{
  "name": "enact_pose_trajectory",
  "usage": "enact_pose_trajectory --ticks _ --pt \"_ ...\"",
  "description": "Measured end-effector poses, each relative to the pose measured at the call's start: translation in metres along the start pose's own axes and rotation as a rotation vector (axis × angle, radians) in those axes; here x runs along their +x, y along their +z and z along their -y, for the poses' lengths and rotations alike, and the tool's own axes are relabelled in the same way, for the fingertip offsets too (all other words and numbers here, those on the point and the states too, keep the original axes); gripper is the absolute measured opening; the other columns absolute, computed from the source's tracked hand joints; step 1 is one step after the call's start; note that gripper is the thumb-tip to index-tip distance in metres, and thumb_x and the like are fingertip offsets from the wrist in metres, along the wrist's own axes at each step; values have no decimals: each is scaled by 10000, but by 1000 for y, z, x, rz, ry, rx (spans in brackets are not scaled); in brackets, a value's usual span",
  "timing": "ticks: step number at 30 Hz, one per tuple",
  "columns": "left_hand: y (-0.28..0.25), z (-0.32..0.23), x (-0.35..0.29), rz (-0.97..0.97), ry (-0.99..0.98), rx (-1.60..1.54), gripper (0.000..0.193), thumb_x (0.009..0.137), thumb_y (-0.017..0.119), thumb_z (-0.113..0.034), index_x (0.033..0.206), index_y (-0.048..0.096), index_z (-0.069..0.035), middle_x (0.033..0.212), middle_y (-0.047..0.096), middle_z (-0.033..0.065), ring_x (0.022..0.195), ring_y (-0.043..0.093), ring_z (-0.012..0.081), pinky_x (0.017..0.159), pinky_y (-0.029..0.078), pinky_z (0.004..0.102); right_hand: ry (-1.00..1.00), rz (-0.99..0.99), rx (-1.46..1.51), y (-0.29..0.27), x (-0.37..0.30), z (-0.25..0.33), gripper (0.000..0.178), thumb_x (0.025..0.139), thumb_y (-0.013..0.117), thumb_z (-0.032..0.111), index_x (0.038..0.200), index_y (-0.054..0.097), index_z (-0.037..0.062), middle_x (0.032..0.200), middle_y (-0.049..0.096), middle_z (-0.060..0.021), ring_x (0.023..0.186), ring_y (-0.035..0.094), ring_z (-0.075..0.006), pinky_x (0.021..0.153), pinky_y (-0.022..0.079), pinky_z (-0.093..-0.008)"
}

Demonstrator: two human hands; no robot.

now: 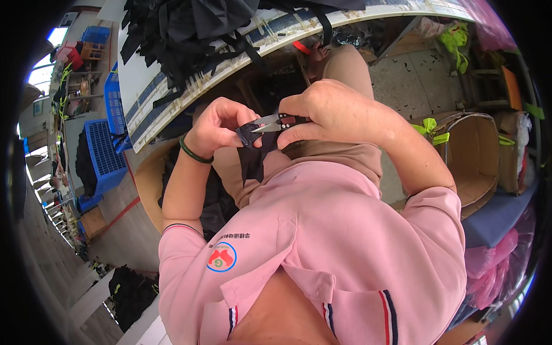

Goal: The person sits on the floor in a workshop and uses scissors to trim the edges of black fabric pieces. They handle the fabric one piece at a time, cutting small sections and placing the finished items into a cardboard box.

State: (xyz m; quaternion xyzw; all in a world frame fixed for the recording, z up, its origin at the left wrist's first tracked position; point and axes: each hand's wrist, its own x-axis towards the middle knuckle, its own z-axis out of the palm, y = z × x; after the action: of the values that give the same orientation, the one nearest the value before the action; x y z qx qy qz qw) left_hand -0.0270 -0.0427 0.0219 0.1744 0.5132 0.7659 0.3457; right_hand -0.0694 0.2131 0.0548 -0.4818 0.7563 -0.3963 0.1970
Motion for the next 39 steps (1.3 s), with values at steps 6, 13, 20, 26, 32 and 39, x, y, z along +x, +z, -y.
enact_pose_trajectory --ticks 6,13,20,26,32,39 --pt "2 -4 4 65 -135 -59 137 671 644 34 808 641 42 847 678 121 800 649 172 776 491 266 -34 55 -53 1 4 1 392 753 753 357 829 597 6 553 515 -124 517 509 -328 482 361 -387" --pt "-1 -1 4 98 -174 -38 148 679 650 24 825 650 45 844 679 102 789 648 156 771 489 252 -70 50 -84 4 6 -4 364 761 744 350 788 588 21 538 502 -121 519 515 -330 483 361 -396" --pt "-4 -1 5 130 -209 -10 159 687 657 7 842 660 42 835 683 80 789 645 121 770 487 232 -56 111 -41 4 10 0 347 762 742 342 781 596 27 538 503 -116 517 517 -326 482 360 -395" --pt "1 -3 9 148 -254 -28 151 690 660 6 838 661 37 828 688 77 787 644 107 765 487 226 -65 124 -17 6 12 -4 340 766 743 327 788 596 21 547 502 -133 513 498 -330 479 351 -388" --pt "1 8 1 -72 -104 -51 176 717 652 28 893 651 36 880 689 102 807 647 128 771 503 248 87 -12 61 1 7 -10 368 772 752 312 789 577 -12 556 454 -132 500 419 -242 476 334 -343" --pt "21 18 6 -596 295 61 166 767 620 63 931 636 46 955 679 119 875 639 145 838 509 288 195 -330 -22 26 2 -2 422 773 724 413 743 563 24 547 538 -129 501 539 -309 488 414 -372"
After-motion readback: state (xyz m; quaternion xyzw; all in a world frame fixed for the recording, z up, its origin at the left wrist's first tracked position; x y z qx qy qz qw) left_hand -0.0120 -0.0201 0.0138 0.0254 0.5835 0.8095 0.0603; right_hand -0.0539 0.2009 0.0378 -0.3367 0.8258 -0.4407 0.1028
